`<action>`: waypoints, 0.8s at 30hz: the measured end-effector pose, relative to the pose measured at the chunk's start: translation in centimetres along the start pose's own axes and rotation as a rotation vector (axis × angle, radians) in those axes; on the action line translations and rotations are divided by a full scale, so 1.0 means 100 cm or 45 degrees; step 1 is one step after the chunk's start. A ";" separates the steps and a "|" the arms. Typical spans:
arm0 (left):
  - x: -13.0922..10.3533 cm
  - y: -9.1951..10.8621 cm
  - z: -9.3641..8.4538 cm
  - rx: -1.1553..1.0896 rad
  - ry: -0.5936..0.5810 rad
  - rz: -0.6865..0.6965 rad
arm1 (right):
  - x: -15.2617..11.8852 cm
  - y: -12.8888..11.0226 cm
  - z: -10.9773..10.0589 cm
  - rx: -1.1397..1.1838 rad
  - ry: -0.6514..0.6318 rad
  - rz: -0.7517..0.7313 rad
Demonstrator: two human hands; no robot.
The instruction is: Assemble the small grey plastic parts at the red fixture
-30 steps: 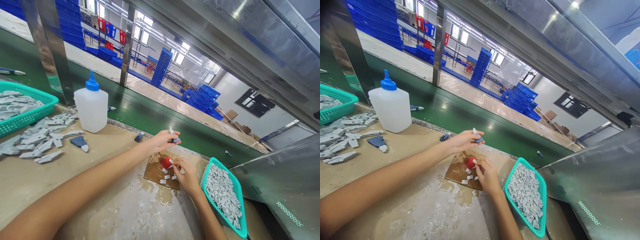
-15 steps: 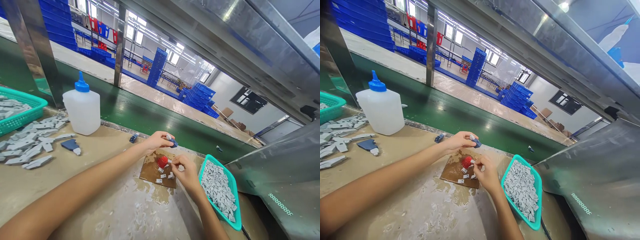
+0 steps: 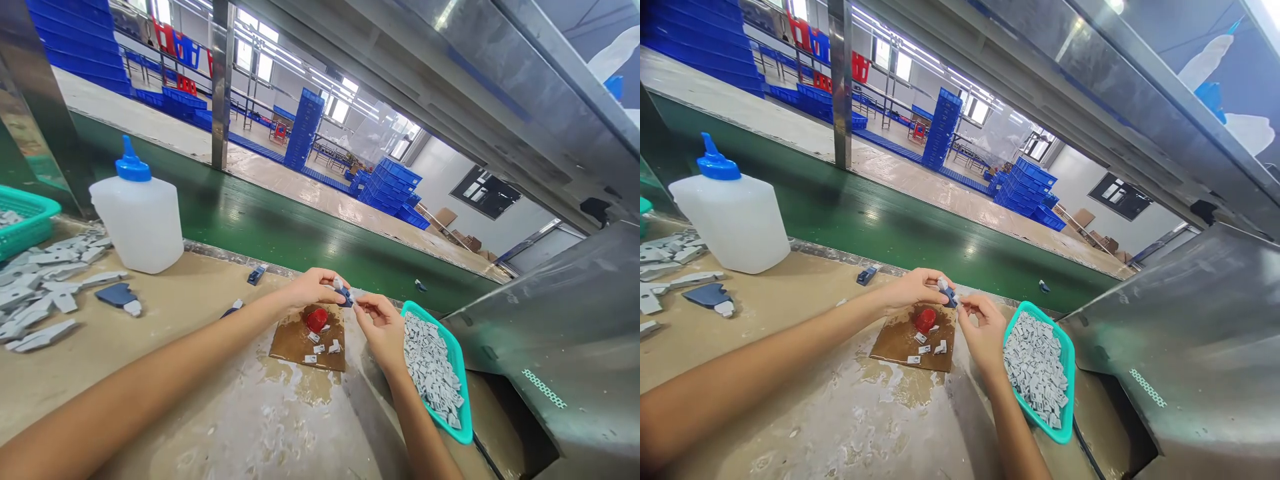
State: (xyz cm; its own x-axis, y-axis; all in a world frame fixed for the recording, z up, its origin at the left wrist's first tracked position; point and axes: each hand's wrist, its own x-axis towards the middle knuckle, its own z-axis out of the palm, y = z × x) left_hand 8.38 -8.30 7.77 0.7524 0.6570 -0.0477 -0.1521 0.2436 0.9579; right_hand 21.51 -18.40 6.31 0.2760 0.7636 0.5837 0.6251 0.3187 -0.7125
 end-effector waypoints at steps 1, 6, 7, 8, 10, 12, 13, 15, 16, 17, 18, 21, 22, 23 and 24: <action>0.000 0.000 0.000 -0.019 -0.012 -0.006 | 0.000 0.001 0.000 -0.009 -0.019 -0.009; -0.001 -0.006 0.002 -0.122 -0.042 0.032 | -0.002 0.004 0.002 -0.018 -0.108 -0.079; -0.002 -0.008 0.004 -0.135 -0.022 0.046 | -0.003 0.003 0.004 -0.030 -0.114 -0.095; -0.002 -0.009 0.006 -0.144 0.007 0.054 | -0.003 0.003 0.005 -0.054 -0.115 -0.111; -0.002 -0.008 0.010 -0.128 0.067 0.047 | -0.002 0.000 0.005 -0.132 -0.112 -0.142; 0.000 -0.005 0.010 -0.008 0.110 0.034 | 0.003 -0.003 -0.004 -0.209 -0.088 -0.153; 0.002 -0.003 0.006 0.126 0.134 0.056 | 0.007 -0.003 -0.013 -0.236 -0.054 -0.134; 0.008 0.003 -0.010 0.591 0.231 0.137 | 0.013 -0.002 -0.040 -0.314 0.019 -0.036; 0.011 0.006 -0.022 0.891 0.301 0.183 | 0.015 0.001 -0.057 -0.386 0.029 0.041; 0.015 0.008 -0.035 1.210 0.375 0.203 | 0.015 0.006 -0.074 -0.502 -0.019 0.125; 0.020 0.011 -0.049 1.499 0.439 0.183 | 0.014 0.012 -0.090 -0.651 -0.118 0.207; 0.035 0.014 -0.084 2.005 0.492 -0.073 | 0.001 0.035 -0.123 -1.000 -0.459 0.387; 0.040 0.014 -0.089 2.072 0.510 -0.181 | -0.004 0.043 -0.128 -1.054 -0.529 0.398; 0.047 0.014 -0.091 2.112 0.551 -0.275 | -0.009 0.050 -0.129 -1.089 -0.559 0.391; 0.054 0.013 -0.087 2.143 0.602 -0.334 | -0.013 0.056 -0.129 -1.111 -0.558 0.377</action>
State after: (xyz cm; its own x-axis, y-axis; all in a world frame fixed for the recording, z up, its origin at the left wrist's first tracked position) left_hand 6.68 1.82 6.28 0.3674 0.9300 -0.0123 0.9235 -0.3632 0.1237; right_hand 34.02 -24.86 6.55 0.3235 0.9397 0.1114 0.9378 -0.3027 -0.1702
